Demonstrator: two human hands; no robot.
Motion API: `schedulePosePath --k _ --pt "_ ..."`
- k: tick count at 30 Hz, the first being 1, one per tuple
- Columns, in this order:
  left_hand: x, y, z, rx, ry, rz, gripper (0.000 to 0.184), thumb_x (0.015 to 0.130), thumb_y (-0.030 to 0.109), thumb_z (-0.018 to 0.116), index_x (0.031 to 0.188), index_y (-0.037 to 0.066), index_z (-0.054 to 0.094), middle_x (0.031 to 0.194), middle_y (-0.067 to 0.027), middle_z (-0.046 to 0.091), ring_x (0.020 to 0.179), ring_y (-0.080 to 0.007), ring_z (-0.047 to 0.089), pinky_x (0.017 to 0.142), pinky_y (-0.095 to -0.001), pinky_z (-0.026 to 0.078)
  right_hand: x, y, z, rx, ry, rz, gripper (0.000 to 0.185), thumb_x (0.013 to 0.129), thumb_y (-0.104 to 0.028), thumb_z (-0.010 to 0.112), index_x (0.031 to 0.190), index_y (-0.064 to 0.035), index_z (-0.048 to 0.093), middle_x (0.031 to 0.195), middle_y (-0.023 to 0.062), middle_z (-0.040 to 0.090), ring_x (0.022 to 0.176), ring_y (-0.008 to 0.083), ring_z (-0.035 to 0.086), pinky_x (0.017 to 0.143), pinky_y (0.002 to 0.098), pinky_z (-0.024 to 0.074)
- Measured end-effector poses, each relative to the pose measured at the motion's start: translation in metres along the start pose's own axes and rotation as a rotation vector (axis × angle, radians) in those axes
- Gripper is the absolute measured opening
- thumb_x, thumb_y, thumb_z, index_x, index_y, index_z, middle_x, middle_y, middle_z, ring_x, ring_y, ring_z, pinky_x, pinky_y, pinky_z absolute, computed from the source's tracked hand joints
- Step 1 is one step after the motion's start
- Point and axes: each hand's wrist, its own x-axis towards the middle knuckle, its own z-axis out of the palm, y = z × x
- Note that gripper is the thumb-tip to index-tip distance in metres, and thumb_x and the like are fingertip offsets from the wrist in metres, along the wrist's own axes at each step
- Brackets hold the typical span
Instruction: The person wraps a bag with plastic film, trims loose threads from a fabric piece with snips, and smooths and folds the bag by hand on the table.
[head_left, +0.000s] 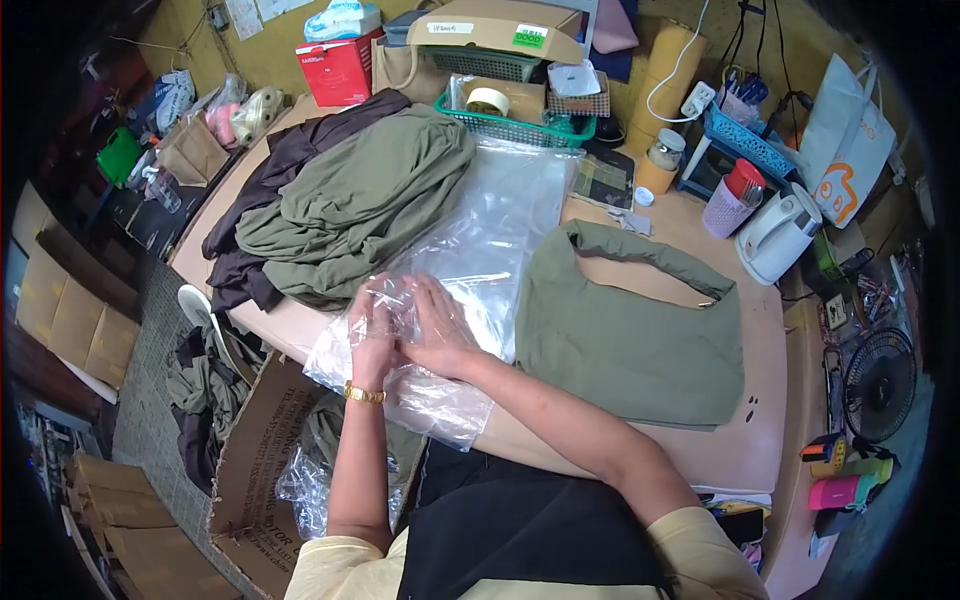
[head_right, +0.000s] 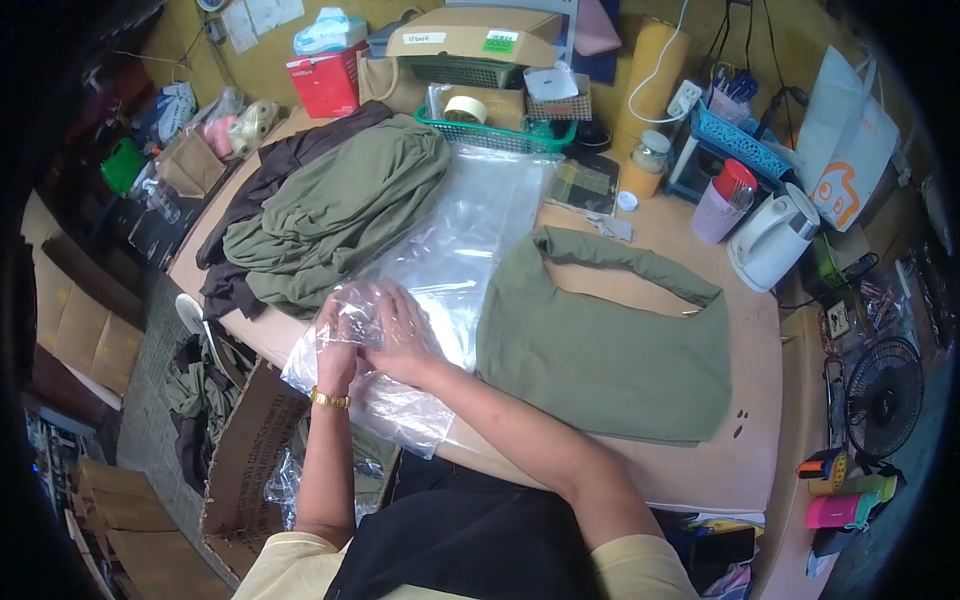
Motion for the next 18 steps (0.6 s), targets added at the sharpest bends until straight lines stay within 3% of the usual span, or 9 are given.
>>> schedulePosePath --k 1,3,5,7,11,13,14,15,18 --pt "-0.003 -0.003 -0.007 0.002 0.003 0.0 0.025 0.091 0.003 0.051 0.113 -0.004 0.062 0.109 -0.0254 0.067 0.1 -0.0348 0.066 0.085 -0.0403 0.053 0.0 0.004 0.001 -0.129 -0.041 -0.028 0.059 0.088 -0.017 0.065 0.142 -0.0094 0.043 0.142 0.02 0.048 0.14 0.0386 0.037 0.115 0.045 0.0304" --pt "-0.012 -0.006 -0.022 0.888 -0.094 0.3 0.029 0.091 0.004 0.053 0.117 -0.006 0.062 0.116 -0.0271 0.065 0.104 -0.0352 0.066 0.087 -0.0428 0.053 0.001 0.006 0.0 -0.255 -0.084 -0.056 0.059 0.086 -0.015 0.064 0.142 -0.0099 0.043 0.144 0.0197 0.047 0.141 0.039 0.034 0.117 0.0462 0.0279" --pt "-0.029 0.006 -0.027 1.03 -0.094 0.495 0.03 0.088 0.006 0.057 0.115 -0.007 0.062 0.105 -0.0257 0.068 0.096 -0.0372 0.067 0.084 -0.0464 0.053 0.007 0.011 -0.009 -0.344 -0.143 -0.095 0.057 0.084 -0.013 0.062 0.138 -0.0077 0.047 0.143 0.0207 0.047 0.139 0.0385 0.037 0.115 0.0475 0.0293" --pt "-0.05 0.032 -0.015 1.277 -0.381 -0.045 0.031 0.085 0.006 0.059 0.114 -0.004 0.064 0.091 -0.0215 0.07 0.084 -0.0401 0.068 0.078 -0.0491 0.053 0.017 0.018 -0.011 -0.309 -0.106 -0.158 0.054 0.082 -0.013 0.063 0.134 -0.0081 0.051 0.141 0.0225 0.048 0.136 0.0389 0.04 0.112 0.0478 0.0319" --pt "-0.078 0.041 -0.007 0.931 -0.283 0.214 0.029 0.087 0.006 0.057 0.114 0.0 0.065 0.078 -0.0229 0.067 0.075 -0.0415 0.066 0.07 -0.0502 0.051 0.048 0.035 0.005 -0.214 -0.188 -0.017 0.057 0.08 -0.025 0.066 0.134 -0.011 0.053 0.147 0.0243 0.041 0.139 0.0429 0.035 0.114 0.0533 0.0284" --pt "-0.072 0.032 -0.017 0.953 -0.125 0.248 0.021 0.089 0.006 0.055 0.106 -0.002 0.065 0.076 -0.0258 0.065 0.074 -0.0423 0.065 0.069 -0.0506 0.051 0.034 -0.012 -0.008 -0.522 -0.235 0.03 0.064 0.081 -0.03 0.065 0.139 -0.0066 0.05 0.153 0.0289 0.031 0.145 0.0495 0.021 0.114 0.0679 0.016" --pt "-0.066 0.021 -0.028 1.054 -0.211 0.045 0.015 0.089 0.004 0.053 0.096 -0.003 0.064 0.076 -0.0273 0.064 0.073 -0.0432 0.064 0.069 -0.0513 0.05 0.022 -0.035 -0.03 -0.446 -0.421 -0.003 0.063 0.086 -0.029 0.06 0.143 -0.007 0.047 0.157 0.0323 0.021 0.147 0.0543 0.009 0.109 0.0786 0.0021" --pt "-0.064 0.027 -0.028 1.054 -0.206 0.047 0.015 0.089 0.004 0.053 0.096 -0.003 0.064 0.076 -0.0273 0.064 0.073 -0.0432 0.064 0.069 -0.0513 0.05 0.015 -0.05 -0.03 -0.447 -0.42 -0.008 0.063 0.086 -0.029 0.06 0.143 -0.007 0.047 0.157 0.0323 0.021 0.147 0.0543 0.009 0.109 0.0786 0.0021" --pt "-0.069 0.046 -0.023 1.003 -0.257 0.087 0.015 0.093 0.007 0.052 0.088 -0.004 0.061 0.076 -0.0287 0.063 0.074 -0.0452 0.062 0.068 -0.0508 0.05 -0.007 -0.056 -0.02 -0.988 -0.601 -0.047 0.056 0.091 -0.028 0.056 0.146 -0.0172 0.049 0.161 0.0251 0.019 0.144 0.0609 0.0 0.1 0.0855 -0.0067"
